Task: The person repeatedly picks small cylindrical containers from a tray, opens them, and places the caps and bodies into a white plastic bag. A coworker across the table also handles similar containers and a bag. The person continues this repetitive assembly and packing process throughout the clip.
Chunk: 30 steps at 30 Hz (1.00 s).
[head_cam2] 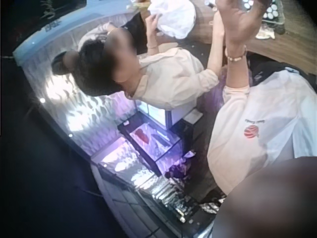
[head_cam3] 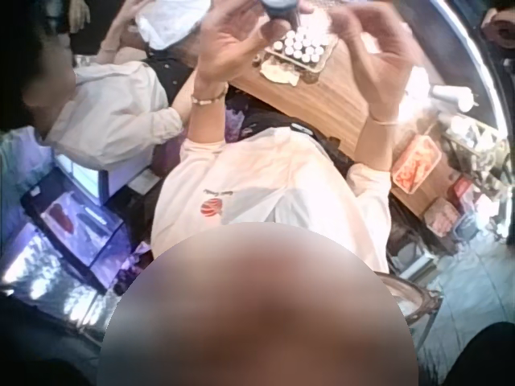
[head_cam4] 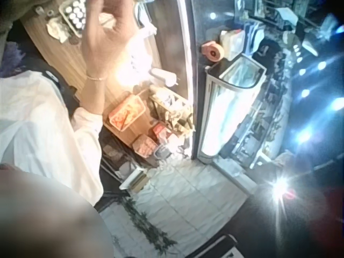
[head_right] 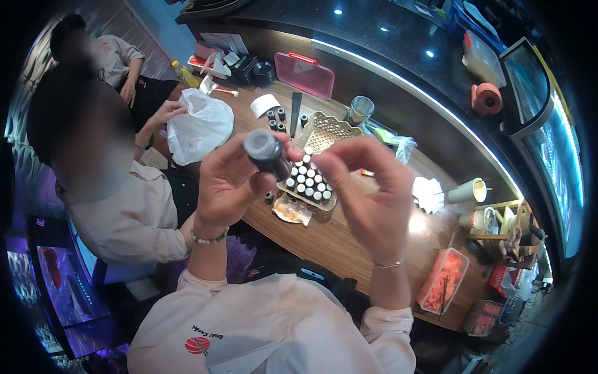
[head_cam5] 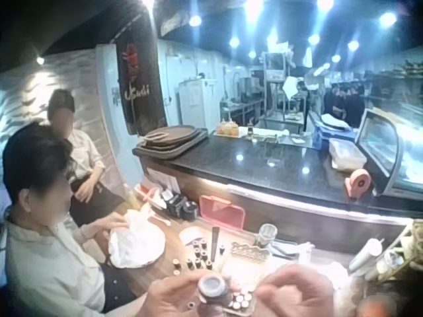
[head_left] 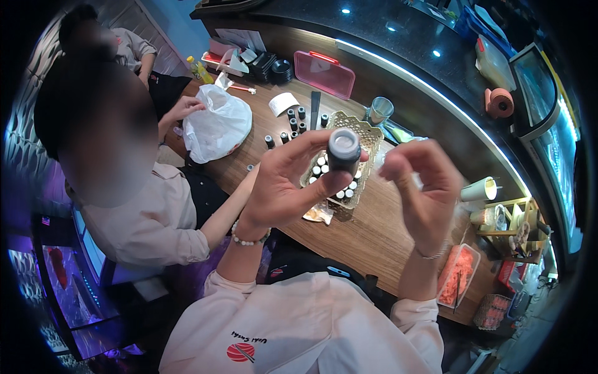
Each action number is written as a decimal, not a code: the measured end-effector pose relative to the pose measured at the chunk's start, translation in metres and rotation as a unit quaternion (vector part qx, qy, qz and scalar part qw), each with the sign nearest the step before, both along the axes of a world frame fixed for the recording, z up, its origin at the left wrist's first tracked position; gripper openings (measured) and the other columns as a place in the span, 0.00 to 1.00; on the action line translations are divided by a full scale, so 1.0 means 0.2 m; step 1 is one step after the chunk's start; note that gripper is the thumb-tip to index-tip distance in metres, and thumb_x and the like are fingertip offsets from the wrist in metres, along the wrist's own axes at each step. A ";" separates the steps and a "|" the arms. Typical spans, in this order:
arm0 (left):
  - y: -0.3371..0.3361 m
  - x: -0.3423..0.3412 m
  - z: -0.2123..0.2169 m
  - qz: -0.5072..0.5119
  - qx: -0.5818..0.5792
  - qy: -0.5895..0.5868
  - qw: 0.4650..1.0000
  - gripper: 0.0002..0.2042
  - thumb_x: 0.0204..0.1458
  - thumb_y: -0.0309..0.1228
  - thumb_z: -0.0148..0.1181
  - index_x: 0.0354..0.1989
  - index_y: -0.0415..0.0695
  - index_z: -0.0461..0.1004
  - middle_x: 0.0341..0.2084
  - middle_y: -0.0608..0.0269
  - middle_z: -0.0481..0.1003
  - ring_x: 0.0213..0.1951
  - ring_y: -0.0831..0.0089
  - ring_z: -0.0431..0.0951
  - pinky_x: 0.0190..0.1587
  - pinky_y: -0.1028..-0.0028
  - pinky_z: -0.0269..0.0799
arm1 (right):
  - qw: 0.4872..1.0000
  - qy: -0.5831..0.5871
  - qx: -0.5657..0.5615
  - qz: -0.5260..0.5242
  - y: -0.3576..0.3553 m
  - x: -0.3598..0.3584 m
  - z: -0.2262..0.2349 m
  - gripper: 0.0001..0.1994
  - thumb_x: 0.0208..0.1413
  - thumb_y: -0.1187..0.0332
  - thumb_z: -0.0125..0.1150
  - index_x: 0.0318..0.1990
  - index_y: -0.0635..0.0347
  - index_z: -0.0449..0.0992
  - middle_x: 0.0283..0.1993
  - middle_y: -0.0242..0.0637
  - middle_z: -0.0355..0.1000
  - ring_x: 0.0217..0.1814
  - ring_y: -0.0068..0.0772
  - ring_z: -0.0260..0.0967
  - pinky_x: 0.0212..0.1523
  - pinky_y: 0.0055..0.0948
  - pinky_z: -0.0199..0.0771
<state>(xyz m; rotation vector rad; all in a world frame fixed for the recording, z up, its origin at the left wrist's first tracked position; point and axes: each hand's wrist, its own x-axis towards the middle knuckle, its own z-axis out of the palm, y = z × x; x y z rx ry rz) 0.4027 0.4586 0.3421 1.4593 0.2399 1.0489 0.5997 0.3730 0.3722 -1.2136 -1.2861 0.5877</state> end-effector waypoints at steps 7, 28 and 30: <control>-0.03 0.09 -0.04 0.087 0.058 0.019 0.994 0.25 0.55 0.23 0.73 0.62 0.36 0.75 0.48 0.56 0.82 0.50 0.71 0.82 0.56 0.71 0.77 | 0.905 -0.403 0.124 0.061 0.06 0.04 0.39 0.11 0.54 0.79 0.73 0.44 0.63 0.84 0.43 0.39 0.77 0.40 0.33 0.79 0.40 0.29 0.79; -0.06 0.09 -0.10 0.130 0.081 -0.010 0.988 0.23 0.55 0.22 0.73 0.59 0.33 0.77 0.47 0.51 0.82 0.46 0.68 0.85 0.49 0.71 0.82 | 0.780 -0.600 0.156 0.087 0.07 -0.04 0.44 0.16 0.45 0.82 0.72 0.42 0.66 0.76 0.42 0.43 0.73 0.38 0.44 0.76 0.34 0.38 0.76; -0.07 0.09 -0.09 0.128 0.077 -0.011 0.989 0.23 0.55 0.22 0.72 0.60 0.33 0.77 0.47 0.51 0.82 0.47 0.69 0.85 0.50 0.72 0.82 | 0.776 -0.604 0.165 0.075 0.07 -0.05 0.42 0.17 0.46 0.83 0.71 0.43 0.66 0.74 0.43 0.43 0.72 0.37 0.45 0.75 0.33 0.39 0.76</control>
